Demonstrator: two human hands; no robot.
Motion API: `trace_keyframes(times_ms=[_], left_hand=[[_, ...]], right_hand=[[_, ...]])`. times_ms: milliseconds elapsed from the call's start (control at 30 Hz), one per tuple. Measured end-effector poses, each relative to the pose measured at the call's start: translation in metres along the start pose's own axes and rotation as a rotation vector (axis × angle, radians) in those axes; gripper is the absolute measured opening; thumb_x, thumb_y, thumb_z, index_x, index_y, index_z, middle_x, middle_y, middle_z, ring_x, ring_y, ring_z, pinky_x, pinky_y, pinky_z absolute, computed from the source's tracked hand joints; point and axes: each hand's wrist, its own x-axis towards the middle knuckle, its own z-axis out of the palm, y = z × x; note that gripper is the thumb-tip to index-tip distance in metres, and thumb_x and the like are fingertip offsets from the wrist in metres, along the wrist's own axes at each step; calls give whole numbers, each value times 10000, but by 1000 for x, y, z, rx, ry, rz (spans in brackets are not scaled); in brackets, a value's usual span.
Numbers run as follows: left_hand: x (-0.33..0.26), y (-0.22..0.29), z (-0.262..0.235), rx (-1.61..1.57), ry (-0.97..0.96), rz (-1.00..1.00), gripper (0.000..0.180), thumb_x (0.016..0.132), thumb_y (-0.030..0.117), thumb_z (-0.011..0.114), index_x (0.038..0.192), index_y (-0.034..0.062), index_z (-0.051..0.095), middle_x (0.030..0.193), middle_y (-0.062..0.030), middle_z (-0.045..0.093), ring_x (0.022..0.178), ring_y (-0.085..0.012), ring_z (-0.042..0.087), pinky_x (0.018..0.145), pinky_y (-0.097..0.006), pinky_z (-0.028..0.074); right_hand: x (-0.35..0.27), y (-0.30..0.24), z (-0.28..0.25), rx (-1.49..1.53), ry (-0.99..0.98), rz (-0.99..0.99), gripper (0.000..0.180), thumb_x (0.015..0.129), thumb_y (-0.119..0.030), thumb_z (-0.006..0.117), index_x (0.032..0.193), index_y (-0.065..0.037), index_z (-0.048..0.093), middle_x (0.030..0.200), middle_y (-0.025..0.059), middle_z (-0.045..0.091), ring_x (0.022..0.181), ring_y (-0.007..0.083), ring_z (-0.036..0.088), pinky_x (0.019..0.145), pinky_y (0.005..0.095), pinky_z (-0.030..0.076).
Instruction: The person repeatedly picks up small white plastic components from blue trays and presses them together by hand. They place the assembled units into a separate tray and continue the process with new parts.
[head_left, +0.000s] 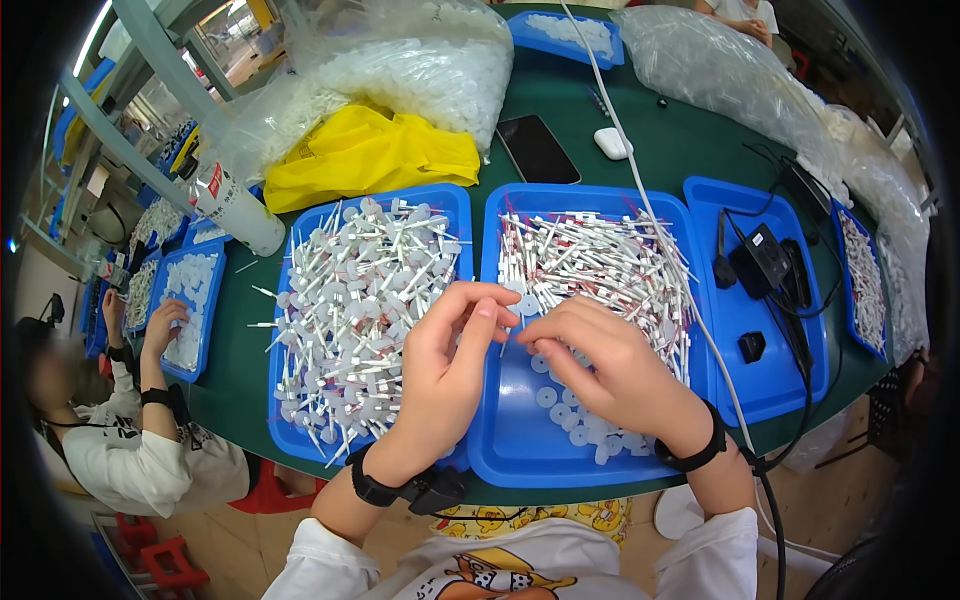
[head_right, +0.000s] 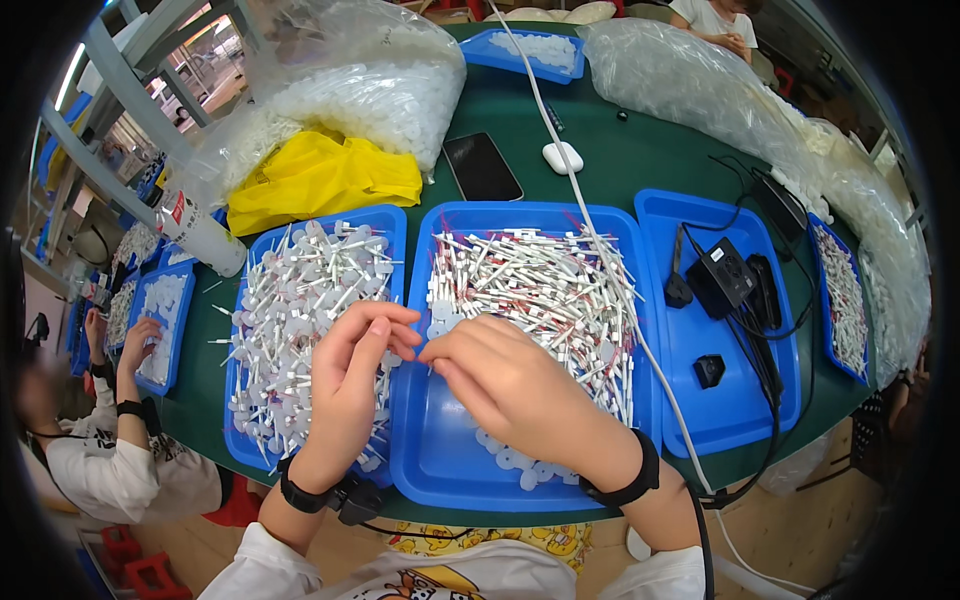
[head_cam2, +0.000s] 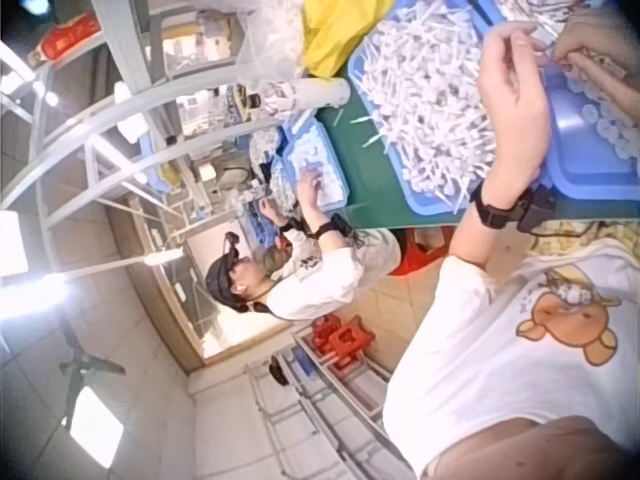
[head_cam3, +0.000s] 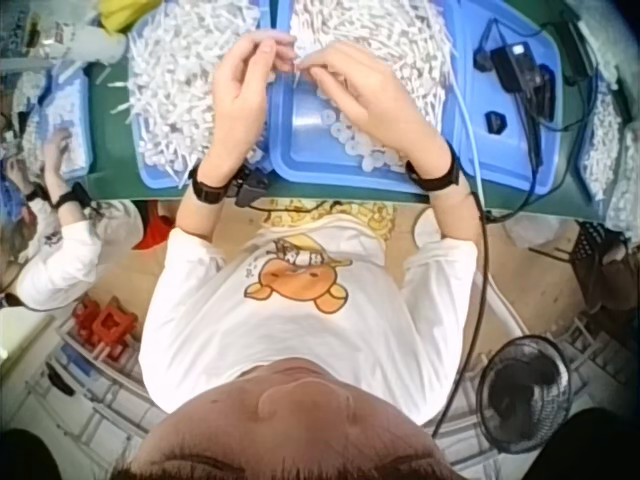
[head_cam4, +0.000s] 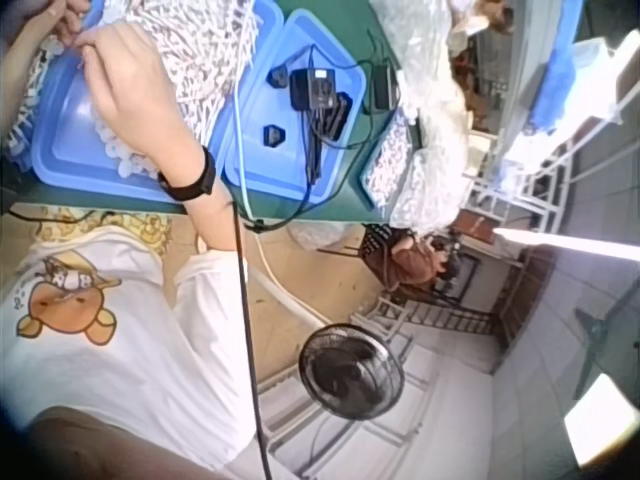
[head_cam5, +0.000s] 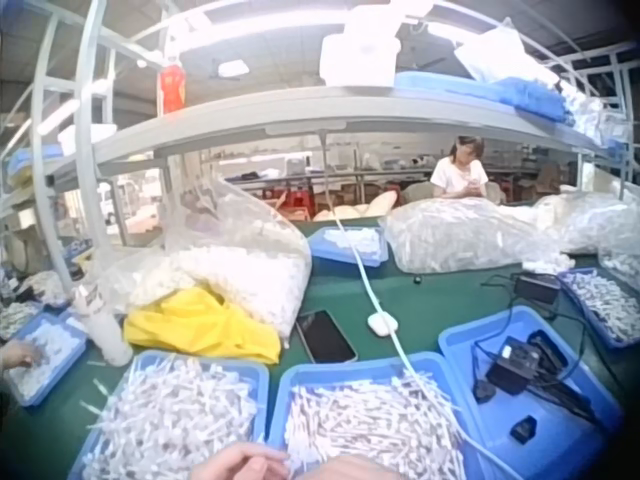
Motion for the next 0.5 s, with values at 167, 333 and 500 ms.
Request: trace_keyframes(times_ms=[167,333,500], left_hand=[[1,-4,-2,24,-91,137,190,942,9,581,1108,-16,670,982,-75,646,905,-143,616,830,-271,490],[2,-4,2,74,-101,209,192,878,-23,677,1069,-13,695,982,-80,653,886,-153,622,818,-270,498],[1,-4,-1,98,-79,228,139,874,11,712,1010,-18,709,964,-86,655,877,-149,624,805,-262,498]], right_hand=[[-2,-6,-3,234,133,152,125,964,-17,554,1066,9,622,938,118,644,825,214,663,723,317,524],[-3,-7,-7,393,97,254,133,974,-15,539,1072,14,624,919,104,647,779,160,667,706,291,531],[-4,-11,-11,501,37,332,140,972,-27,553,1083,22,624,913,101,658,749,148,671,695,281,531]])
